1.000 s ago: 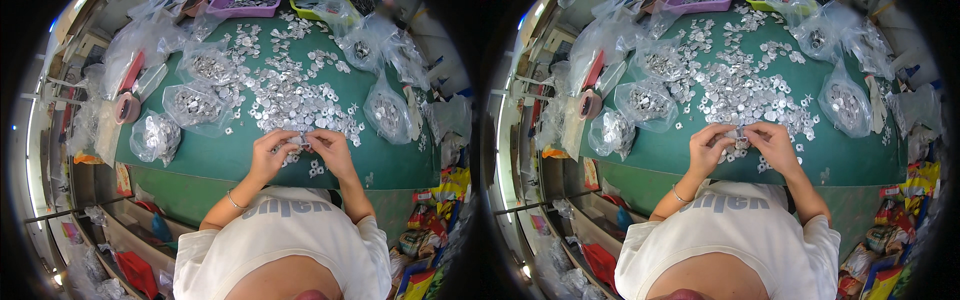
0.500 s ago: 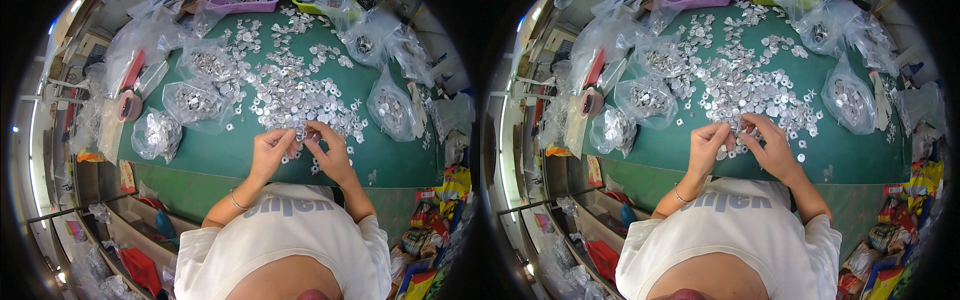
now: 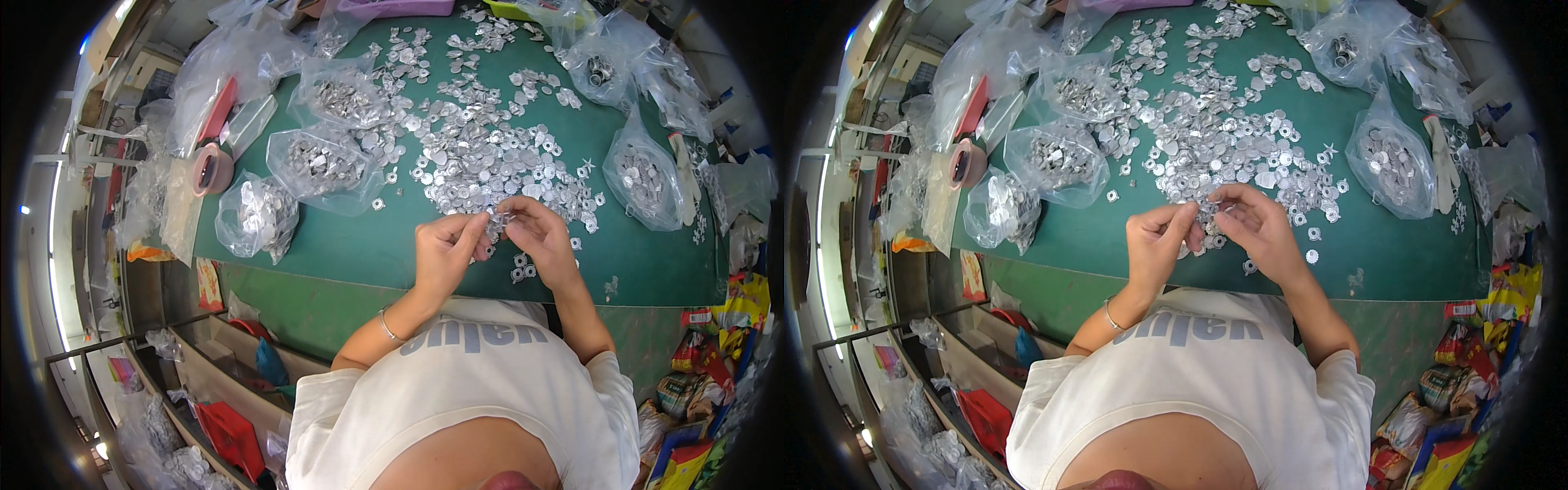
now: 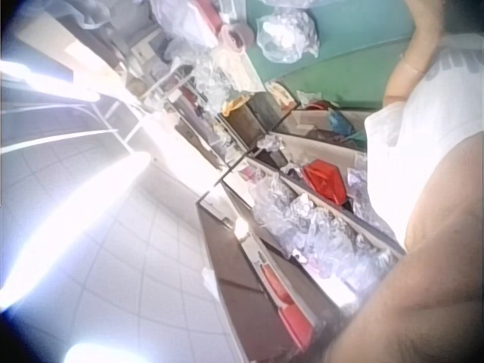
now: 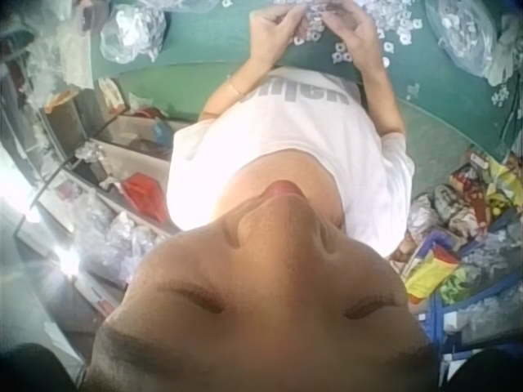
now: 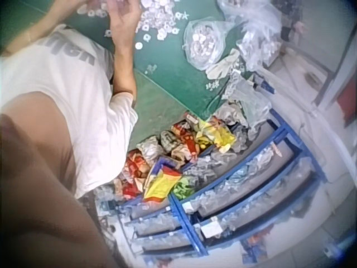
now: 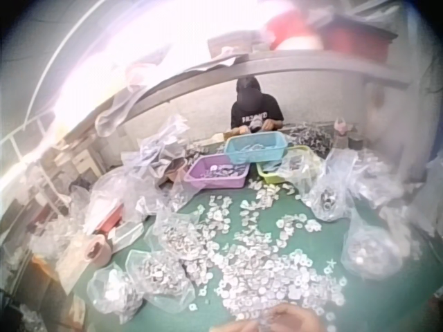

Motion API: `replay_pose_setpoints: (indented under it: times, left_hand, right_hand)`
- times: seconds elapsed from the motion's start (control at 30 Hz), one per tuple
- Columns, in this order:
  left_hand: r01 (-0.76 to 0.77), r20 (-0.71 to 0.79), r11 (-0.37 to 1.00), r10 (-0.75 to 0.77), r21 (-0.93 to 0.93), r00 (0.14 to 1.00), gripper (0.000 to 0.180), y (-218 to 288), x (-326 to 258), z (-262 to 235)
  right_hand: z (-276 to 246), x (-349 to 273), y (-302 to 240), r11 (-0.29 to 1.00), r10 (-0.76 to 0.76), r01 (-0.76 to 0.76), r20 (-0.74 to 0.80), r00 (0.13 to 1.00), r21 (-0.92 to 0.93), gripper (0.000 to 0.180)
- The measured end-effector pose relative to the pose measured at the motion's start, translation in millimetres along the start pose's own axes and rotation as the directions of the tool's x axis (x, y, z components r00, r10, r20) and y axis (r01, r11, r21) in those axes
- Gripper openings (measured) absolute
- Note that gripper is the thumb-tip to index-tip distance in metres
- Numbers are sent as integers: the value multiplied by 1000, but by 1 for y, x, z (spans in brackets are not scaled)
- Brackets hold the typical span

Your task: The person sorts through a large pile of metallic star-shaped washers on a table, picking them up by hand and placing them into clear plastic bags.

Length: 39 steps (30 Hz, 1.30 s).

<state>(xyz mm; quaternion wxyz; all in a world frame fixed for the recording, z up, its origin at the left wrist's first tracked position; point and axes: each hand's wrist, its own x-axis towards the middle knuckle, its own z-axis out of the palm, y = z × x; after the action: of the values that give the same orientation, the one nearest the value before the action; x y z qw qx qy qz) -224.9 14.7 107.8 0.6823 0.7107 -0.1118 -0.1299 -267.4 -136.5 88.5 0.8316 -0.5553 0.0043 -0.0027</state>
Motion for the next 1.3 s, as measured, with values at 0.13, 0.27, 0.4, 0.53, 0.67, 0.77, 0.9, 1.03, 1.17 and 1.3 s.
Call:
replay_pose_setpoints:
  times: [0.13, 0.27, 0.4, 0.53, 0.67, 0.77, 0.9, 1.03, 1.17, 1.3]
  left_hand:
    - [-113, -37, 993, 114, 32, 993, 18, -5, 0, 1]
    - [-81, -9, 993, 80, -84, 997, 15, -6, -1, -2]
    - [-64, -15, 987, 62, -146, 998, 15, -6, 0, 0]
    - [85, 119, 967, -57, -241, 991, 22, -8, 0, -2]
    - [-138, 79, 968, 124, 208, 989, 18, -10, 0, -8]
    - [-398, 126, 811, 383, 428, 915, 22, -8, 0, 2]
    - [-534, 221, 679, 496, 504, 840, 23, -18, 3, 7]
    - [-647, 308, 586, 578, 488, 756, 25, -22, 9, 12]
    - [-667, 347, 588, 572, 459, 743, 25, -31, 20, 14]
    - [-745, 390, 510, 639, 431, 663, 27, -33, 25, 16]
  right_hand:
    - [2, -1, 2, 966, -173, 171, 10, 985, -196, 26]
    - [6, 0, 4, 928, -272, 266, 16, 962, -262, 27]
    - [18, 2, 3, 945, -302, 288, -73, 951, -154, 29]
    - [8, 1, -5, 834, -303, 240, -49, 952, -497, 28]
    - [1, 0, -8, 805, -255, 211, -2, 967, -554, 33]
    - [-4, -7, 0, 654, -327, 250, 31, 944, -714, 30]
    - [-10, -12, 2, 870, -147, 120, -19, 989, -479, 21]
    - [-9, -13, 4, 943, -123, 63, -163, 979, -328, 15]
    - [-7, -14, 7, 922, -198, 89, -261, 945, -378, 14]
    - [-15, -16, 0, 901, -199, 90, -221, 955, -424, 13]
